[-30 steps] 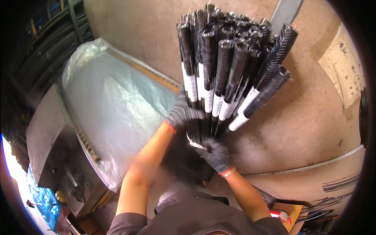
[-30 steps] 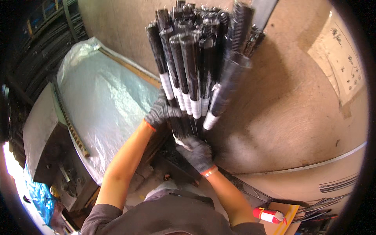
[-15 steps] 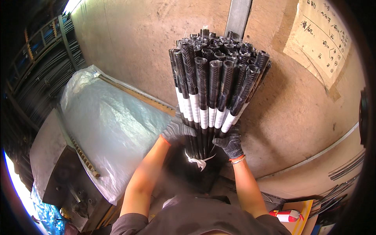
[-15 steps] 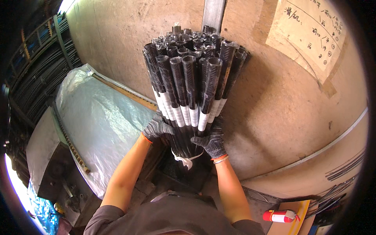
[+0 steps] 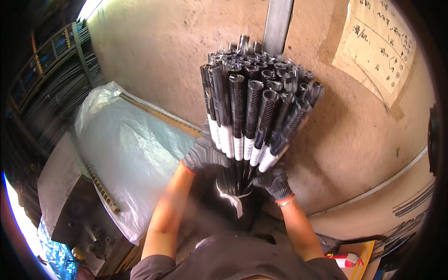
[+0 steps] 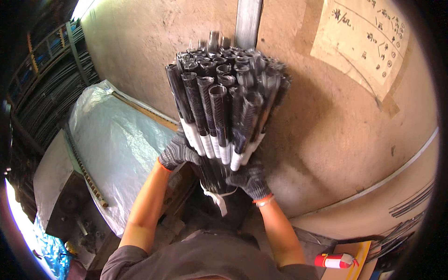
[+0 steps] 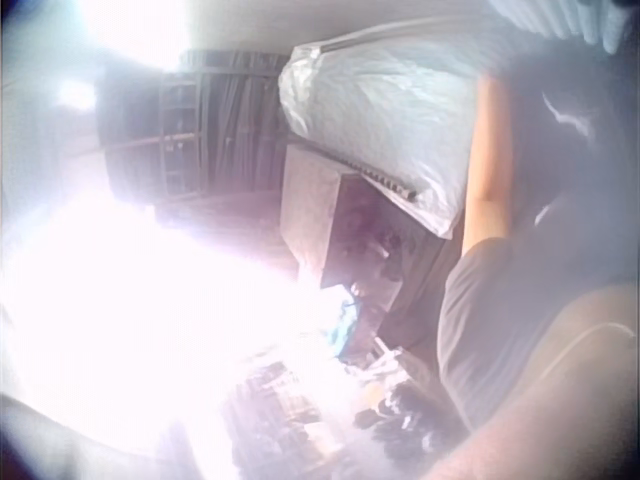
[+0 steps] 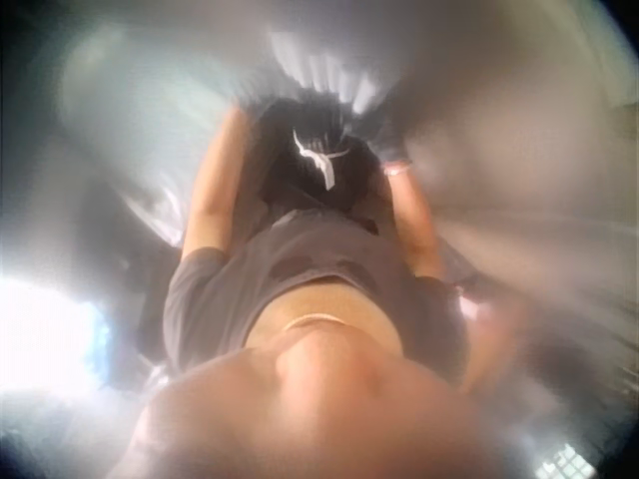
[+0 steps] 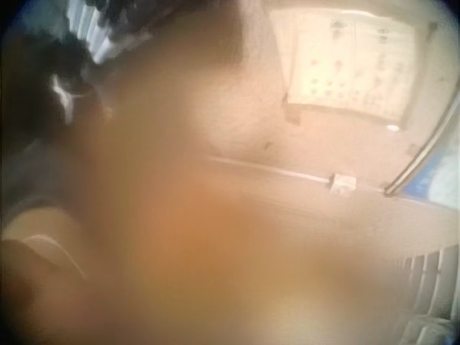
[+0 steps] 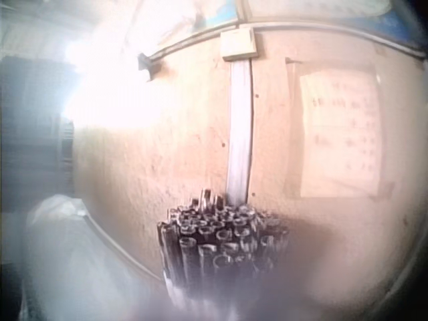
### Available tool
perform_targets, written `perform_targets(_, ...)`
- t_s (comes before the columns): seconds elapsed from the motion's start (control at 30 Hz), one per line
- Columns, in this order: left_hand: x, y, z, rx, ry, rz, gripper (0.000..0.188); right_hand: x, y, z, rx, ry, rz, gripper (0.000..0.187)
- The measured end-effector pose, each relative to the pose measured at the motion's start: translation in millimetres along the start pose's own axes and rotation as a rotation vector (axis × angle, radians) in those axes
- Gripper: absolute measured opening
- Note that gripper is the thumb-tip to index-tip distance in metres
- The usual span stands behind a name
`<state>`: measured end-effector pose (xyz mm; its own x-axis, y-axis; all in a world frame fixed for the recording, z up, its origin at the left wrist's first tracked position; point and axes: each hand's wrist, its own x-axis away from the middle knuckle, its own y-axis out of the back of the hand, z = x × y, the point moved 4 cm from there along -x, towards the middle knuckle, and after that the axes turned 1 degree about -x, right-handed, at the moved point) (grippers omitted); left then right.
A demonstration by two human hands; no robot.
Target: The person gathers long black metal rods from a storage rack and arranges them into a bundle. They then secure the bundle using a white plastic strap, tightening it by hand before placing the finished bundle on a nearby table.
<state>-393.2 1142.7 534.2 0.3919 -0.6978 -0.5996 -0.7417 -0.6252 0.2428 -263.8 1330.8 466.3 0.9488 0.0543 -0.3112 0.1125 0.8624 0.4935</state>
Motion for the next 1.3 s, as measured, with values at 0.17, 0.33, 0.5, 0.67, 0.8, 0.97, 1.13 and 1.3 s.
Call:
perform_targets(0.17,-18.8,-12.4,-16.9,0.23,0.1,-0.207,0.147,-3.1,52.6,103.2,-0.262,0.456,-0.51,0.107)
perform_targets(0.33,-55.5,-18.9,-55.7,0.223,-0.199,-0.273,0.159,-7.9,127.7,198.5,0.613,0.732,-0.645,0.078)
perform_targets(0.5,-89.9,-2.0,-114.2,-0.143,-0.383,-0.154,0.106,-27.2,144.1,218.9,0.696,0.705,-0.387,0.054)
perform_targets(0.67,-146.5,11.2,-160.4,-0.364,-0.326,0.066,0.058,-28.3,159.2,207.6,0.67,0.669,-0.385,0.052)
perform_targets(0.8,-180.2,14.9,-146.3,-0.357,0.179,0.266,0.048,-34.2,156.7,208.9,0.646,0.716,-0.343,0.064)
perform_targets(0.97,-190.1,11.0,-152.6,-0.618,0.321,0.236,0.036,-34.1,166.6,207.8,0.628,0.742,-0.315,0.069)
perform_targets(1.13,-193.1,11.1,-142.4,-0.602,0.285,0.29,0.04,-34.0,178.6,218.2,0.394,0.717,-0.387,0.058)
perform_targets(1.3,-191.8,-5.8,-154.7,-0.577,0.258,0.31,0.045,-46.4,185.5,250.3,0.486,0.805,-0.435,0.053)
